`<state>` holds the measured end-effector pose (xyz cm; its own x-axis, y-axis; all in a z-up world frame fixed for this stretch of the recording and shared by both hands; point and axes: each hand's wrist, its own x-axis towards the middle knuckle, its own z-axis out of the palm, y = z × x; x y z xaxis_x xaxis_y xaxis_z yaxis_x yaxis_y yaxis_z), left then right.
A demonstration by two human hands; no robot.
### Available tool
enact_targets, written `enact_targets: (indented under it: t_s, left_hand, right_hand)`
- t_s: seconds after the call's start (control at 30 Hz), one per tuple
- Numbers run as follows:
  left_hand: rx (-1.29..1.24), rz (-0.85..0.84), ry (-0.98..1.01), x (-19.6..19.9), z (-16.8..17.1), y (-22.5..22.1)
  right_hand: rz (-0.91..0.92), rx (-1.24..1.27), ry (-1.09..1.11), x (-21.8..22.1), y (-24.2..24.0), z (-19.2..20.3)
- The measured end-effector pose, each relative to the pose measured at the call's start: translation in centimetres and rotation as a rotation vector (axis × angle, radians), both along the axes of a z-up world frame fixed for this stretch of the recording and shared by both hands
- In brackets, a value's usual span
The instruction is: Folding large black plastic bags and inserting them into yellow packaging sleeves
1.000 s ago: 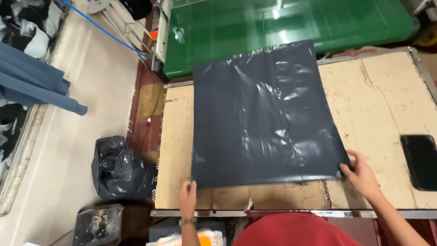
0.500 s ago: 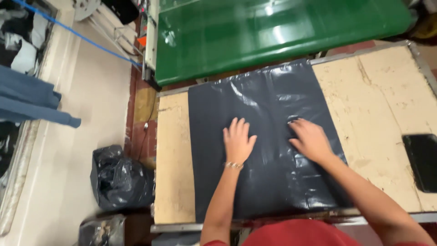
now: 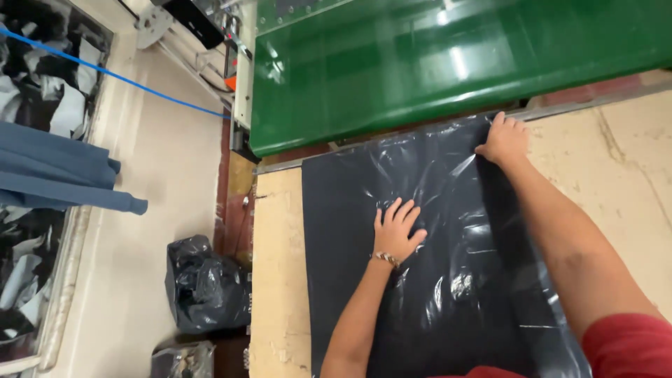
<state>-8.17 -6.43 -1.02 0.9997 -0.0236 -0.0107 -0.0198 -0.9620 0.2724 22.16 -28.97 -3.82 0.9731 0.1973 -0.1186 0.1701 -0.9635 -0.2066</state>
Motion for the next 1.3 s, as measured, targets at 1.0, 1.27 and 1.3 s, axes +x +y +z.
enact_targets:
  t_s: [1.0,1.27,1.3]
  left_hand:
    - [0.337,0.793,0.096,-1.2,2.1,15.6]
    - [0.181,0.401,0.111,-0.2,-1.0,16.2]
    - [0.2,0.382,0.137,-1.1,-0.5,17.4]
  right_hand:
    - [0.615,0.279,-0.363,-16.4,-1.1,9.7]
    - [0.598,-0.023,-0.223,-13.8,-3.8,2.1]
    - [0.531,0.02,-0.203,-12.8,-5.1,1.1]
